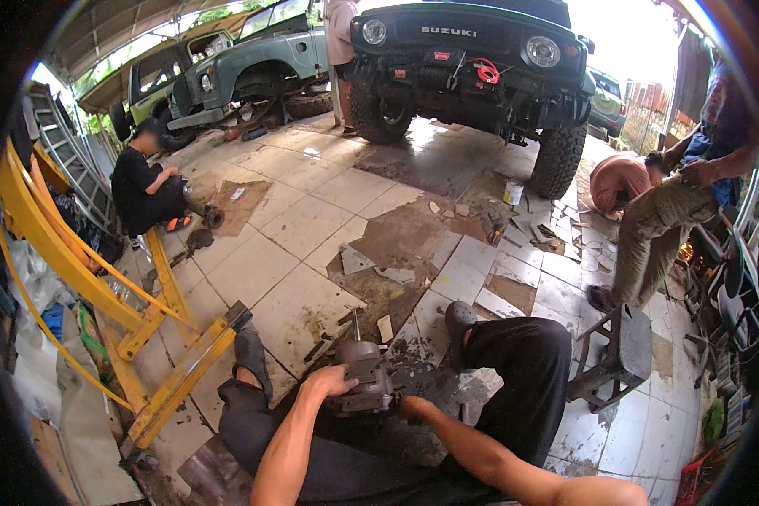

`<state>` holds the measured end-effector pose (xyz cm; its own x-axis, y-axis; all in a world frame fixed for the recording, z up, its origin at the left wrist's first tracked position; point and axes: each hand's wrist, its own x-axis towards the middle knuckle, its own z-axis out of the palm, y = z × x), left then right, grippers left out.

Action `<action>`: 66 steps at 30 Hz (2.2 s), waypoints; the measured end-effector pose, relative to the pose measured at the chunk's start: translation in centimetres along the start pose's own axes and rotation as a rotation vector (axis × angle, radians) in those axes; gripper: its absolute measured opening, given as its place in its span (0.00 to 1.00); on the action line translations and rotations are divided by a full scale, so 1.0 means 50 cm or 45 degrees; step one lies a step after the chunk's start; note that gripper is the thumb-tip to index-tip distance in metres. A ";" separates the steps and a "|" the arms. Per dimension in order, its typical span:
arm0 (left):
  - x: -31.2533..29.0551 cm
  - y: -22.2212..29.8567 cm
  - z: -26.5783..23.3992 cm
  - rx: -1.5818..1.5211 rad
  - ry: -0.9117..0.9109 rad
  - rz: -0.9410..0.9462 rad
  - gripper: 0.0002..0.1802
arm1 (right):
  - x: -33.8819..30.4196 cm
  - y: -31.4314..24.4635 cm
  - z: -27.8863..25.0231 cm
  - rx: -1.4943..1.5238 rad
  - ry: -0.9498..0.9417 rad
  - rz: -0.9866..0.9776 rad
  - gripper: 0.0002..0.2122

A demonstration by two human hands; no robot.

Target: The person sits on the floor of a workshop and uses a small metal file to manually smooth or shape a dark metal component held in their lap. They repeatedly rub the file against the edges of the part while other mechanics work in the background.

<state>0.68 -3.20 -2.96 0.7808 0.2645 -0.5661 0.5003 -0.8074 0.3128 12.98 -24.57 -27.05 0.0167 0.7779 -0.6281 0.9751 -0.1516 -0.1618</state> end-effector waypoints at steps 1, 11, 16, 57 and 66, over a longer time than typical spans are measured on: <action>-0.008 -0.016 0.009 -0.004 -0.004 -0.027 0.40 | -0.002 -0.031 -0.007 -0.312 -0.080 -0.079 0.17; 0.024 0.022 0.036 0.144 -0.131 -0.064 0.46 | -0.009 0.005 0.010 -0.551 -0.187 -0.264 0.14; 0.103 -0.044 0.107 -0.263 0.132 0.006 0.53 | -0.064 -0.025 -0.049 0.364 0.177 0.179 0.14; 0.018 -0.050 0.054 -0.046 0.034 -0.020 0.34 | -0.002 -0.010 -0.034 0.647 0.039 0.200 0.12; 0.013 -0.113 0.089 -0.076 -0.009 -0.105 0.36 | 0.126 -0.003 0.042 0.504 0.009 -0.059 0.14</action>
<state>-3.31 -0.80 -8.51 0.7334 0.3252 -0.5969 0.5844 -0.7502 0.3094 12.50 -20.91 -32.58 -0.0221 0.7936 -0.6080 0.8144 -0.3384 -0.4714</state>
